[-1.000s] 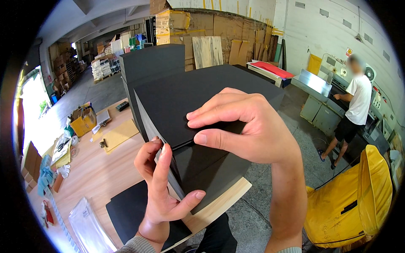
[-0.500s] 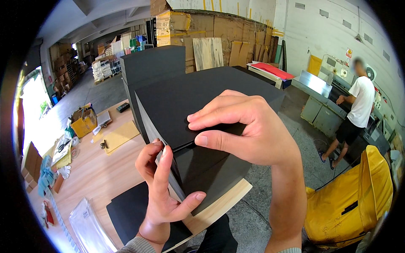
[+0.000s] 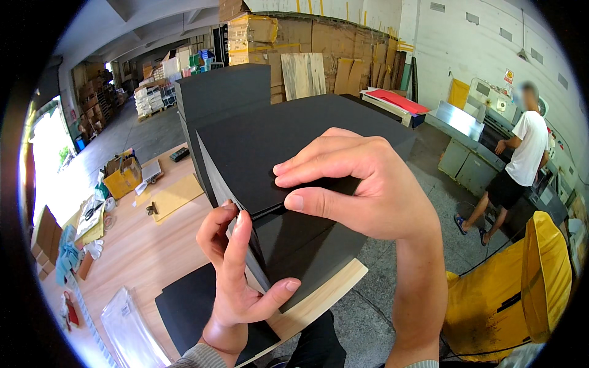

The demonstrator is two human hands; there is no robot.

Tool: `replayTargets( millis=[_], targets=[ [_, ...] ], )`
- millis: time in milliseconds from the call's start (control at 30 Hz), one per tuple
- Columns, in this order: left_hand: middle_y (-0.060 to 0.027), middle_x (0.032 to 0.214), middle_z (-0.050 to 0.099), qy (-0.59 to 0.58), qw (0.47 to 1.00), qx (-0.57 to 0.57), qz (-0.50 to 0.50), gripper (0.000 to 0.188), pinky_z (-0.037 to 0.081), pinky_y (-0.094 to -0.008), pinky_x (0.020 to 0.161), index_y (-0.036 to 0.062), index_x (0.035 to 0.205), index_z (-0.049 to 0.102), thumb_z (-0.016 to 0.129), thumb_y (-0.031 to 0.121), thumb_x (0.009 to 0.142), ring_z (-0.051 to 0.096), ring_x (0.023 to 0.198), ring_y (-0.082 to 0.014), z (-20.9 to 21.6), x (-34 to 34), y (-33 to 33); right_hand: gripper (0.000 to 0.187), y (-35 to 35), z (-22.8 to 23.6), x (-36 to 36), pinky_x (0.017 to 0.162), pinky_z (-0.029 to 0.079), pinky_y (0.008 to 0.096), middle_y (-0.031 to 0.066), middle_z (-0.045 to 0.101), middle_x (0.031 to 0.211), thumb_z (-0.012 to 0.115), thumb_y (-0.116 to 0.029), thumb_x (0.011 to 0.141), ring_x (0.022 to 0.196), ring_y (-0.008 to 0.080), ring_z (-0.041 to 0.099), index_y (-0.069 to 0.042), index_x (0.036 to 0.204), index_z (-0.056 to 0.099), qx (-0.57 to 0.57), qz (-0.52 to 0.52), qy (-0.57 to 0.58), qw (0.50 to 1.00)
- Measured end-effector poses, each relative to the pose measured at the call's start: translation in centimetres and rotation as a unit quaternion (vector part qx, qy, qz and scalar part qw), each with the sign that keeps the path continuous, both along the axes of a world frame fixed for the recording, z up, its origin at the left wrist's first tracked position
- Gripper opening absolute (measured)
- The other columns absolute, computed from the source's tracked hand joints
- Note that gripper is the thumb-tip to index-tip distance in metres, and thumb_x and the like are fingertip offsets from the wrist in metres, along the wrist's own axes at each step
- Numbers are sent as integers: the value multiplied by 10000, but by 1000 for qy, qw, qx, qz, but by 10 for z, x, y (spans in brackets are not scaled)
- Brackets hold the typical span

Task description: The person repeatedly picks up small stacks of black rectangular sheets from a table and places them onto a larger pile. The person handles the sheets by hand, aligning them before stacking. The task is performed in a workshop environment with other workers visible in the background.

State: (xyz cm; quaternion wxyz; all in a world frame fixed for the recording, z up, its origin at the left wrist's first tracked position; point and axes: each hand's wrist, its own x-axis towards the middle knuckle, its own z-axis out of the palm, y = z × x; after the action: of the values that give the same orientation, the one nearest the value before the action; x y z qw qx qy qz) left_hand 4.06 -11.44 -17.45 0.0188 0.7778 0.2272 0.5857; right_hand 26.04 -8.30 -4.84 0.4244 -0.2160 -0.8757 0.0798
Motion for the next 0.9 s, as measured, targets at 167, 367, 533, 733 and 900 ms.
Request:
replayTargets(
  millis=[167, 367, 533, 733, 900],
  targets=[
    [-214, 1397, 328, -24, 1000, -11, -6, 898, 351, -518, 1123, 83, 1492, 519, 915, 273, 708, 364, 1302, -406, 2, 3, -1, 210, 1, -1, 1, 840, 511, 322, 116, 790, 1011, 839, -86, 800, 905, 204, 713, -33, 1000, 805, 2, -1, -4, 1000],
    [-214, 1397, 343, -26, 1000, -2, 2, 893, 352, -518, 1125, 82, 1482, 533, 919, 277, 701, 371, 1297, -404, 6, 1, -5, 207, -2, 4, -2, 827, 516, 318, 117, 790, 1007, 836, -76, 797, 905, 204, 715, -34, 998, 806, 7, 5, -6, 1000],
    [-214, 1391, 361, -28, 1000, -6, -4, 877, 359, -517, 1126, 81, 1465, 558, 922, 276, 692, 379, 1290, -400, 3, 4, 0, 207, 1, -1, 1, 825, 519, 320, 119, 790, 1007, 835, -72, 797, 911, 205, 715, -36, 999, 807, -4, -1, 0, 1000],
    [-214, 1446, 318, 1, 1000, 19, 5, 918, 339, -513, 1124, 73, 1517, 477, 887, 346, 743, 372, 1333, -399, 2, 1, 2, 204, -1, 1, 0, 836, 515, 324, 117, 790, 1009, 836, -72, 797, 917, 205, 715, -37, 996, 808, -9, -1, -1, 1000],
    [-220, 1475, 293, 12, 999, 35, 10, 949, 324, -511, 1125, 72, 1554, 425, 866, 380, 773, 366, 1359, -403, 1, 0, 4, 206, -1, 1, 0, 839, 512, 324, 116, 790, 1014, 838, -74, 798, 930, 204, 713, -38, 999, 808, -9, -5, -4, 1000]
  ],
)
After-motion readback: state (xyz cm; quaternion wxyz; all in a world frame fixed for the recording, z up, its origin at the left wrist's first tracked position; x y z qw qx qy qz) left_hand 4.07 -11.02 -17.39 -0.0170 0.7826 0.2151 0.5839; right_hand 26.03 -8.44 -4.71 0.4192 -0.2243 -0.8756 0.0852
